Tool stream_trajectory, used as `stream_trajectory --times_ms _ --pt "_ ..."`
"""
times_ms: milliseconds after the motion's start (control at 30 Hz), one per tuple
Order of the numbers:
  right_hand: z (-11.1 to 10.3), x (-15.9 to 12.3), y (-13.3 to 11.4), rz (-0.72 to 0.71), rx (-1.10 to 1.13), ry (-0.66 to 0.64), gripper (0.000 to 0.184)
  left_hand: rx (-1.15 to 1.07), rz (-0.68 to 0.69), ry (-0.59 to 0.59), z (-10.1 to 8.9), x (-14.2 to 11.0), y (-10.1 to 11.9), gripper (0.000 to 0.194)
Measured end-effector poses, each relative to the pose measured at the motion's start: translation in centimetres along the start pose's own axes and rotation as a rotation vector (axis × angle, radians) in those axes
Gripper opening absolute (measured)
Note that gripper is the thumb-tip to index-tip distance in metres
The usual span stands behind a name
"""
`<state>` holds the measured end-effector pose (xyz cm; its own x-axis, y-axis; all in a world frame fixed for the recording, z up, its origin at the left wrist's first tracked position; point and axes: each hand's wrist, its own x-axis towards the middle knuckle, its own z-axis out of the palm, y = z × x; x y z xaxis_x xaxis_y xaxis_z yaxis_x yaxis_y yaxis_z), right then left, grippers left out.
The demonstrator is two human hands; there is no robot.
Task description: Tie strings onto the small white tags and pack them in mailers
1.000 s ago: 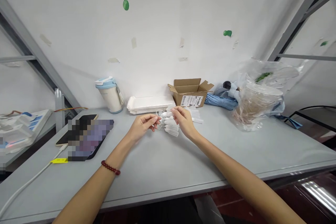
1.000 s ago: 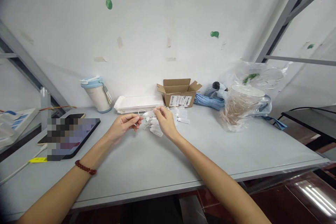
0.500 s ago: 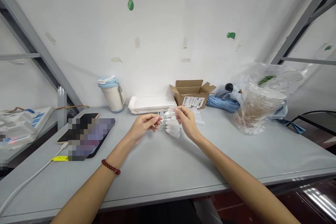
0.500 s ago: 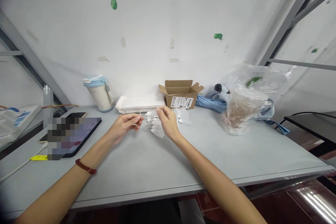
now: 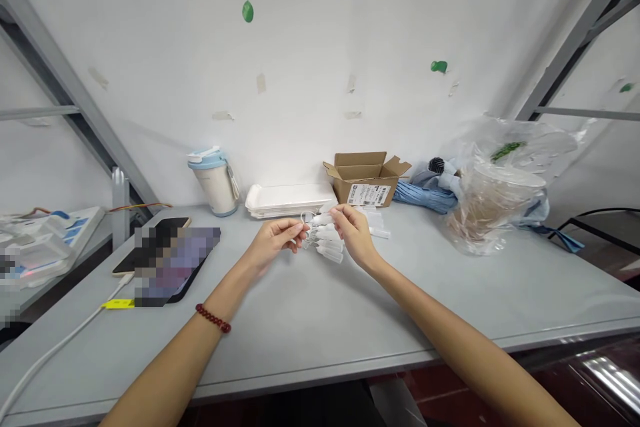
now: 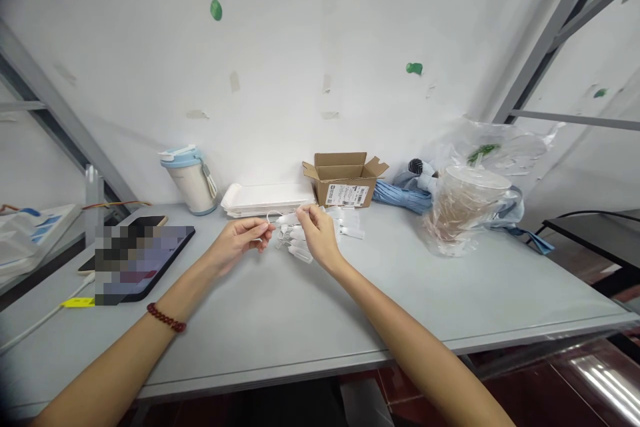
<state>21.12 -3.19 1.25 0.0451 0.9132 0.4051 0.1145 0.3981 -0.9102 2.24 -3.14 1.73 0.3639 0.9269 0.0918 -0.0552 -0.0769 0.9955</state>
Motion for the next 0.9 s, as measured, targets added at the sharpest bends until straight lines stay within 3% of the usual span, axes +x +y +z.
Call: stream_trajectory --times_ms 900 --pt "0.03 0.19 0.37 -0.015 0.033 -0.023 0.026 -0.012 -0.02 0.035 0.12 -0.07 0.61 0.029"
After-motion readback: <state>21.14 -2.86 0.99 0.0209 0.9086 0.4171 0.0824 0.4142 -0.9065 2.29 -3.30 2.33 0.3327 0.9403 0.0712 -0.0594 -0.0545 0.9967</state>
